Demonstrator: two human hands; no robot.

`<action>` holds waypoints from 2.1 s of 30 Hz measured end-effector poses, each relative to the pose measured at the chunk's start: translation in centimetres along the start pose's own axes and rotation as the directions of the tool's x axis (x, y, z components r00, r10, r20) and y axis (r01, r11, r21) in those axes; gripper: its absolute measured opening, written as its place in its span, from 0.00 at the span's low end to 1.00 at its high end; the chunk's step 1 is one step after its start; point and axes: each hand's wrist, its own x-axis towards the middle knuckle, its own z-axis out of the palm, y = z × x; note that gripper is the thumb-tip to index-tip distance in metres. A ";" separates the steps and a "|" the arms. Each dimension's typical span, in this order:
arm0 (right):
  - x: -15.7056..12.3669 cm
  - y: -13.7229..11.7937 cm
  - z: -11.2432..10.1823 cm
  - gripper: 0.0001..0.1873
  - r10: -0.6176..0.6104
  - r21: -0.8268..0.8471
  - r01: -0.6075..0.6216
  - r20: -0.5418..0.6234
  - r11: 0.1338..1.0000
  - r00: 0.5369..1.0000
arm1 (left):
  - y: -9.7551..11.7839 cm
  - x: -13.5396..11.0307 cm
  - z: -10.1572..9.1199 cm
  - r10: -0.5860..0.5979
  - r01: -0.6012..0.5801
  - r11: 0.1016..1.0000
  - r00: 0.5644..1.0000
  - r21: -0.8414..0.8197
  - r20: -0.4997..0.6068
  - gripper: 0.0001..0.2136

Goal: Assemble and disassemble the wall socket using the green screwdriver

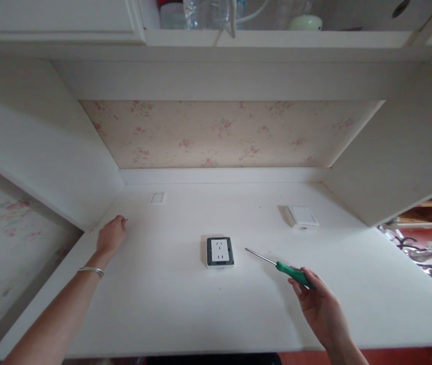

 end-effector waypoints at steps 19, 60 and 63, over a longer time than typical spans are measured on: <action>-0.5 0.0 2.9 0.08 -0.040 -0.060 0.047 0.105 0.997 0.994 | 19.3 -16.9 -2.8 0.290 0.251 0.254 0.901 -0.934 0.321 0.19; -4.6 0.0 6.3 0.17 -0.382 -0.495 0.445 0.229 0.746 0.895 | 22.0 -18.6 -0.2 0.573 -0.648 0.497 0.745 -0.577 -0.342 0.05; -5.1 0.3 6.6 0.15 -0.410 -0.482 0.498 0.284 0.721 0.867 | 22.1 -18.6 -0.1 0.574 -0.687 0.489 0.717 -0.537 -0.395 0.06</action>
